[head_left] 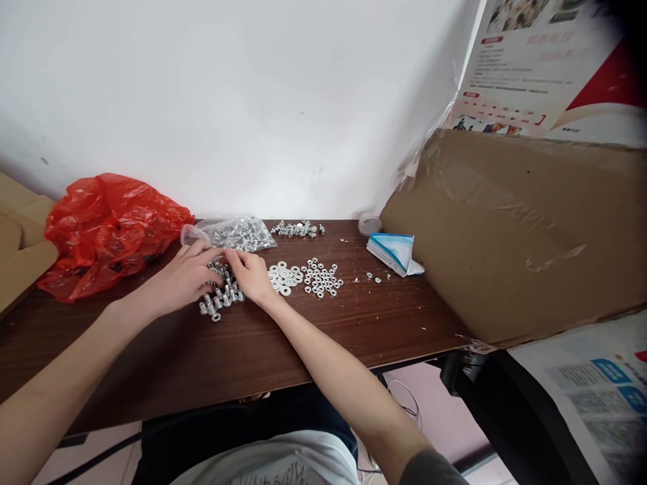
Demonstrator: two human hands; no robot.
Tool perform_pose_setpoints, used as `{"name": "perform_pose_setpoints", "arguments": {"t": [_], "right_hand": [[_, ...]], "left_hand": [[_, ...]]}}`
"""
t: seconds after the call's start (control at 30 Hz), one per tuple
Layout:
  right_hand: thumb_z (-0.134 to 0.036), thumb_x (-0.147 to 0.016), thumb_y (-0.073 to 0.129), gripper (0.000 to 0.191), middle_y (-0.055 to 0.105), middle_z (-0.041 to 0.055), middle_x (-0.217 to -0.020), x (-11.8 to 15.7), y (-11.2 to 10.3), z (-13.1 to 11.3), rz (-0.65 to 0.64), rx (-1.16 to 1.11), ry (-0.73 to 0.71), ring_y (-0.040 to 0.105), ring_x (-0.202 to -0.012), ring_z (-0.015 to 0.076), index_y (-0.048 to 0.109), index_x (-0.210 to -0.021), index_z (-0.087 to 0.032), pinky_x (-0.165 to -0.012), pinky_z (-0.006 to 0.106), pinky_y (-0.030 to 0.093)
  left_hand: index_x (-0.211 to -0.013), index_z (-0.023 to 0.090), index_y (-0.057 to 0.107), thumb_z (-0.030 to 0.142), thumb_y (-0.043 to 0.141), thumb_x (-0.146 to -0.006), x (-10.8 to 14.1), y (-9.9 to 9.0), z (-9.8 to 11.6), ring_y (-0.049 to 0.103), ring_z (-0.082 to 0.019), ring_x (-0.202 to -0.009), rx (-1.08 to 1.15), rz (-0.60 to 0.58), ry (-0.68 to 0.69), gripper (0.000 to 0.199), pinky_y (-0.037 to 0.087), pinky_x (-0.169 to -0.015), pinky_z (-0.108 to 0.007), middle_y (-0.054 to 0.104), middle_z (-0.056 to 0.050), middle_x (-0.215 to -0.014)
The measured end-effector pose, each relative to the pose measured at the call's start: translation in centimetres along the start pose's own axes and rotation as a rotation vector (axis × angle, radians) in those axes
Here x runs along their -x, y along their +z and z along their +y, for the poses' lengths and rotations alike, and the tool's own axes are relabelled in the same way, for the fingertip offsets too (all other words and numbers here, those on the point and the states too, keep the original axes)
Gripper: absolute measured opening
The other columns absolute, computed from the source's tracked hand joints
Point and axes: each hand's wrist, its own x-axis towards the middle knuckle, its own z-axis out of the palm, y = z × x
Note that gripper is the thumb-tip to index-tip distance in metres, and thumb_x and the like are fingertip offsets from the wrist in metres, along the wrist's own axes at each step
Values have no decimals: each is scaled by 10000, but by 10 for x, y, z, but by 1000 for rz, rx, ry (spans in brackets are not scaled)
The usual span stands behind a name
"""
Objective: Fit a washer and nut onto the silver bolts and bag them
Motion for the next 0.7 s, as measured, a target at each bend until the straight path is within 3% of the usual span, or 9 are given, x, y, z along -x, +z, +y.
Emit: {"name": "perform_pose_setpoints", "arguments": {"t": [0.13,0.27,0.43,0.57,0.7], "right_hand": [[-354,-1001,380,385,713,41,-879,0,-3,-2,-10,104,-62,627,-839,174,682,-848,-173,-813,276,455],[-299,-991,422,275,685,61,-999,5,-14,-13,45,260,-296,577,-995,191,663,-967,-170,-949,324,413],[-241,-986,404,253,660,83,-1069,37,-34,-35,74,359,-532,535,-1043,198,630,-1064,-160,-942,353,424],[-193,-975,411,245,677,62,-945,74,-31,-31,-162,566,-689,560,-857,177,654,-965,-158,-778,297,458],[-155,-963,458,188,656,49,-992,90,-16,-19,-283,751,-651,554,-869,173,645,-962,-172,-723,265,449]], "left_hand": [[-748,277,731,259,558,-780,1,5,-4,463,-321,-1121,43,51,-4,177,348,-1035,-590,604,-77,-1107],[-806,276,738,193,595,-744,0,5,-1,421,-344,-1212,-3,86,3,177,328,-1049,-592,548,-71,-1264],[-867,229,738,137,569,-787,-1,6,1,452,-319,-1142,-62,46,22,208,361,-998,-558,617,-91,-1165],[-872,249,739,241,565,-863,1,4,-3,464,-305,-1151,23,114,27,174,359,-983,-530,623,-56,-1243],[-885,244,729,318,576,-889,7,-10,3,488,-298,-1139,55,247,-78,170,382,-962,-518,646,-49,-1207]]}}
